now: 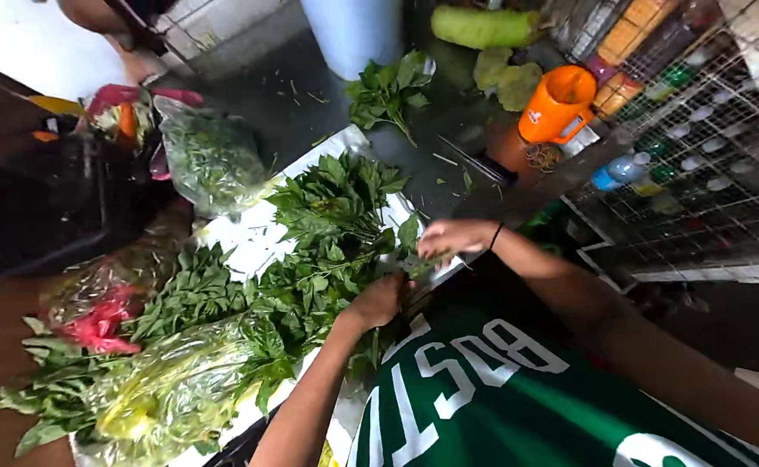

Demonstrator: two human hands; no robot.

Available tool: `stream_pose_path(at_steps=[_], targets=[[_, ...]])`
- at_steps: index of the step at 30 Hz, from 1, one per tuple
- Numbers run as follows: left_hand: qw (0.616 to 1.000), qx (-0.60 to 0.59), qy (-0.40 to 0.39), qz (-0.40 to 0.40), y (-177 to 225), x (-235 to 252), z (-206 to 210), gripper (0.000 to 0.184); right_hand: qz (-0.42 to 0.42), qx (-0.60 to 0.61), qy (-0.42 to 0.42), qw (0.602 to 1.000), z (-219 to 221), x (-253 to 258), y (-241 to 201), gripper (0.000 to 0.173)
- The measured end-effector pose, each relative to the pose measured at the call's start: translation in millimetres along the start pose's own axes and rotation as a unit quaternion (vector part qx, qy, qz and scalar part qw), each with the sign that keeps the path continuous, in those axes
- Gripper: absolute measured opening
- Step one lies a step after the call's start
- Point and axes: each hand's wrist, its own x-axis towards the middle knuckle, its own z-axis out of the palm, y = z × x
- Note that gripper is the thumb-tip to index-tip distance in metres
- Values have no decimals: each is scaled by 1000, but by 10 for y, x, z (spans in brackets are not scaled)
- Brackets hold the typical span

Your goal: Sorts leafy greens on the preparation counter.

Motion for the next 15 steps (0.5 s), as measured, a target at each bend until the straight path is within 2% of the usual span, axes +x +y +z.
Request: stream_pose_path(at_steps=[2,4,6,9,13,15], targets=[[998,-30,44,-18,-36,53,-143,52,-29,-22,189,981,-605,11,139,43],[993,-73,88,-41,-1,88,-275,54,7,-135,378,916,-1246,13,395,40],[983,-108,135,-53,55,119,-359,53,84,-196,458,863,-1634,29,671,45],[969,-146,197,-39,104,222,-438,49,141,-253,448,846,-1858,165,955,63],[960,-148,234,-35,174,352,-488,48,151,-324,406,841,-2072,308,1061,55],[957,-151,245,-36,212,380,-470,53,149,-327,383,851,-2152,405,1130,58]])
